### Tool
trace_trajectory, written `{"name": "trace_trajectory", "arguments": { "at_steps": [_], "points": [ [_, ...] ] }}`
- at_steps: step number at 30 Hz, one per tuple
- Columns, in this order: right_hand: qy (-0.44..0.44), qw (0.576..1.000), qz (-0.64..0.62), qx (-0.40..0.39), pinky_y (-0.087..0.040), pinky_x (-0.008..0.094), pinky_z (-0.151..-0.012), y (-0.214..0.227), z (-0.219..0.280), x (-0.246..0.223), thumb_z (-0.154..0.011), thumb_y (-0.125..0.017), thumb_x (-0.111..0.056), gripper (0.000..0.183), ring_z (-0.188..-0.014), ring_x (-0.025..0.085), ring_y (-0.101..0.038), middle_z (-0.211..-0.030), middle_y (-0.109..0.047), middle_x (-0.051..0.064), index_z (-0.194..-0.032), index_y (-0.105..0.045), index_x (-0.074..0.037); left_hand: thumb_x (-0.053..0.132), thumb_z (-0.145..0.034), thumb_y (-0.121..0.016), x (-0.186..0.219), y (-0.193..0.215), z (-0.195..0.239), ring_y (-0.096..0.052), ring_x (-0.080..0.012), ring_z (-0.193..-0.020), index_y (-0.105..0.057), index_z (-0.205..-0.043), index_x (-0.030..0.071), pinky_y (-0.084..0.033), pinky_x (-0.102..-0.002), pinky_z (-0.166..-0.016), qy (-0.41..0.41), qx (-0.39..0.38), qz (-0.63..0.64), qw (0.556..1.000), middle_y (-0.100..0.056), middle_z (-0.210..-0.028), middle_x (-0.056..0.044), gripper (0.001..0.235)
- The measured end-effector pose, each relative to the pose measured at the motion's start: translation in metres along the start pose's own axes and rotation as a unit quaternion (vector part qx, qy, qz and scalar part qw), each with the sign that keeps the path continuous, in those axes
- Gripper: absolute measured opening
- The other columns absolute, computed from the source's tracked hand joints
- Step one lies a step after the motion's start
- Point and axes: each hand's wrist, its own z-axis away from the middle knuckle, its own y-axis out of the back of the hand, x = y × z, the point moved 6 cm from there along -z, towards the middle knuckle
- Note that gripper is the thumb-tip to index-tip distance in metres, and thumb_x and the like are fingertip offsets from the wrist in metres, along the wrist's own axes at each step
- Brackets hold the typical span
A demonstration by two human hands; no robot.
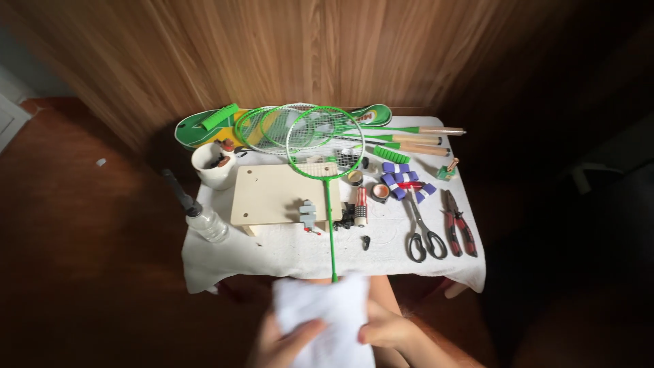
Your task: Cleaning the frame of a badminton racket and applying protective tape to its head.
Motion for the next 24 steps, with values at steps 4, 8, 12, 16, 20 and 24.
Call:
{"name": "trace_trajectory", "arguments": {
  "at_steps": [4, 8, 12, 16, 20, 24],
  "points": [
    [0.061, 0.988, -0.019, 0.14, -0.052, 0.044, -0.104, 0.133, 0.018, 0.062, -0.079, -0.079, -0.02, 0.091, -0.126, 0.033, -0.059, -0.14, -0.058, 0.024, -0.151, -0.028, 0.001, 0.021, -0.083, -0.083, 0.031, -0.039, -0.032, -0.068, -0.0295, -0.115, -0.059, -0.138, -0.001, -0.054, -0.047, -0.101, -0.049, 0.094, -0.262, 0.959, -0.073, -0.126, -0.02, 0.064],
    [0.116, 0.903, -0.112, 0.399, -0.054, 0.053, -0.101, 0.15, 0.062, 0.043, -0.085, -0.064, -0.027, 0.078, -0.124, 0.039, -0.064, -0.138, -0.06, 0.027, -0.151, -0.031, -0.004, 0.027, -0.093, -0.075, -0.017, -0.003, -0.028, -0.045, -0.031, -0.138, -0.032, -0.156, -0.001, -0.046, -0.048, -0.104, -0.175, 0.138, -0.373, 0.9, -0.042, -0.153, -0.023, 0.08],
    [0.206, 0.862, -0.12, 0.446, -0.053, 0.048, -0.096, 0.188, 0.069, 0.062, -0.092, -0.061, -0.022, 0.061, -0.121, 0.027, -0.061, -0.135, -0.06, 0.013, -0.147, -0.044, -0.002, 0.037, -0.091, -0.084, -0.137, 0.028, -0.026, -0.067, -0.0275, -0.105, -0.024, -0.152, 0.005, -0.058, -0.043, -0.093, 0.174, 0.117, -0.374, 0.903, -0.063, -0.108, -0.019, 0.091],
    [0.235, 0.876, 0.07, 0.416, -0.05, 0.039, -0.096, 0.234, 0.046, 0.106, -0.095, -0.064, -0.014, 0.049, -0.114, 0.024, -0.061, -0.127, -0.065, 0.014, -0.14, -0.054, 0.004, 0.031, -0.091, -0.072, -0.153, -0.02, -0.025, -0.071, -0.0197, -0.076, -0.04, -0.134, 0.012, -0.063, -0.036, -0.069, 0.307, 0.088, -0.099, 0.943, -0.069, -0.097, -0.007, 0.057],
    [0.172, 0.894, 0.32, 0.26, -0.048, 0.037, -0.097, 0.175, 0.006, 0.11, -0.093, -0.066, -0.01, 0.045, -0.114, 0.022, -0.06, -0.128, -0.067, 0.009, -0.136, -0.057, -0.003, 0.027, -0.096, -0.072, -0.197, -0.01, -0.036, -0.045, -0.0134, -0.043, -0.042, -0.124, 0.006, -0.036, -0.032, -0.04, 0.224, 0.095, 0.063, 0.968, -0.045, -0.069, -0.007, 0.046],
    [0.257, 0.803, 0.533, 0.068, -0.016, 0.047, -0.123, 0.024, -0.006, 0.026, -0.091, -0.062, -0.001, 0.056, -0.154, 0.038, -0.024, -0.162, -0.041, 0.016, -0.147, -0.054, -0.001, 0.017, -0.093, -0.07, -0.206, 0.007, -0.029, -0.037, -0.0092, -0.036, -0.053, -0.124, 0.011, -0.024, -0.031, -0.035, 0.214, 0.143, 0.049, 0.965, -0.053, -0.071, -0.007, 0.036]
  ]
}}
